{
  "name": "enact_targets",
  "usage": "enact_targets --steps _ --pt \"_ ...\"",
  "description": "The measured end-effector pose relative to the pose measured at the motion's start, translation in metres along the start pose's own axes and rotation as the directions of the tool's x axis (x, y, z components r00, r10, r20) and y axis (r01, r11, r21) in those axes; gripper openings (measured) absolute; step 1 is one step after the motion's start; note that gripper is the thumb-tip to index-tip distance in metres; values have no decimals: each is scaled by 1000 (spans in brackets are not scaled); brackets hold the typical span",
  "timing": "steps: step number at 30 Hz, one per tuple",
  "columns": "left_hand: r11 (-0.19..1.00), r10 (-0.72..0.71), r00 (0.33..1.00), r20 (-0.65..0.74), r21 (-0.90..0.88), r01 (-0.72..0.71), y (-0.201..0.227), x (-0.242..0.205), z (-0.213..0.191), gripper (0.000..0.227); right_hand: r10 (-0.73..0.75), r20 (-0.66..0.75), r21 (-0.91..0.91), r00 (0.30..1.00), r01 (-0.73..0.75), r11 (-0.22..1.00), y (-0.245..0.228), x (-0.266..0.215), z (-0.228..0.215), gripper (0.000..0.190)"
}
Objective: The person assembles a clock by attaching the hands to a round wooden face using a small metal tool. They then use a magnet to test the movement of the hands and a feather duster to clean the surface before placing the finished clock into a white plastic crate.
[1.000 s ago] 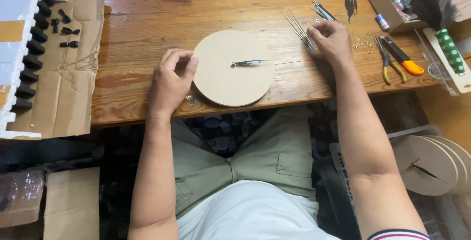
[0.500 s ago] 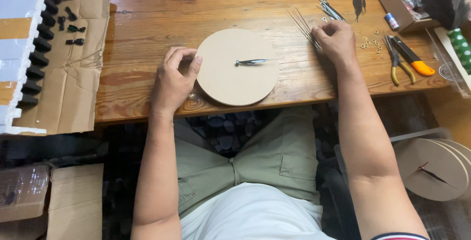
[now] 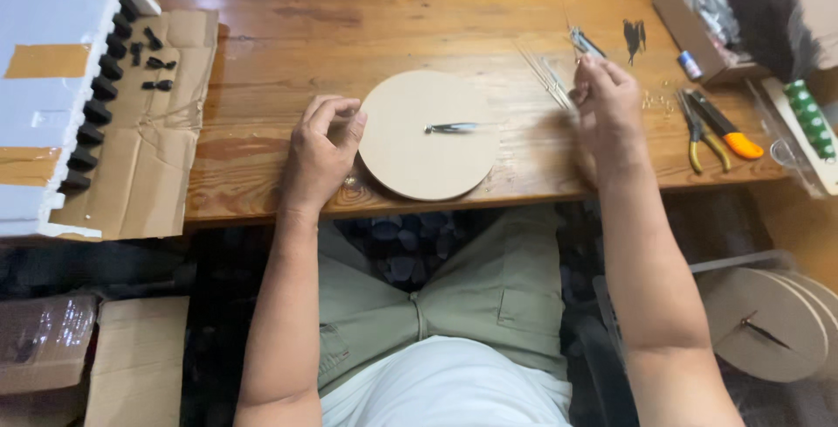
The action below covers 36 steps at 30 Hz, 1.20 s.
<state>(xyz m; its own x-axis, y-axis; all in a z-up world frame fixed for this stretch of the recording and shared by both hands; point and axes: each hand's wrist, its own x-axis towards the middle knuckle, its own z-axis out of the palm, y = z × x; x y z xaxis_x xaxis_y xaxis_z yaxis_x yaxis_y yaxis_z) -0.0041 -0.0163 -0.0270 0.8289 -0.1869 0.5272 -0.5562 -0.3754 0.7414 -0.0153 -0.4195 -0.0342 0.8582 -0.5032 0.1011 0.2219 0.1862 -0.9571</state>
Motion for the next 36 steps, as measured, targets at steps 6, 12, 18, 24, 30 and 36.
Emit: enact_targets --steps 6,12,18,24,30,36 --pt "989 144 985 -94 -20 -147 20 -1 -4 13 218 335 431 917 -355 829 -18 -73 49 11" --pt "924 52 995 -82 -373 -79 83 -19 29 11 40 151 330 988 -88 940 8 -119 92 11" --pt "876 -38 999 -20 -481 24 96 -31 72 29 -20 36 335 999 7 942 21 -144 120 14" --pt "751 -180 981 76 -633 187 95 -34 78 34 -29 6 373 1000 25 927 21 -157 131 13" --pt "511 -324 916 236 -771 379 77 -31 97 35 -14 -29 391 999 25 920 41 -152 122 12" --pt "477 -311 917 249 -794 378 87 -29 92 27 0 -10 398 1000 4 917 24 -161 129 12"
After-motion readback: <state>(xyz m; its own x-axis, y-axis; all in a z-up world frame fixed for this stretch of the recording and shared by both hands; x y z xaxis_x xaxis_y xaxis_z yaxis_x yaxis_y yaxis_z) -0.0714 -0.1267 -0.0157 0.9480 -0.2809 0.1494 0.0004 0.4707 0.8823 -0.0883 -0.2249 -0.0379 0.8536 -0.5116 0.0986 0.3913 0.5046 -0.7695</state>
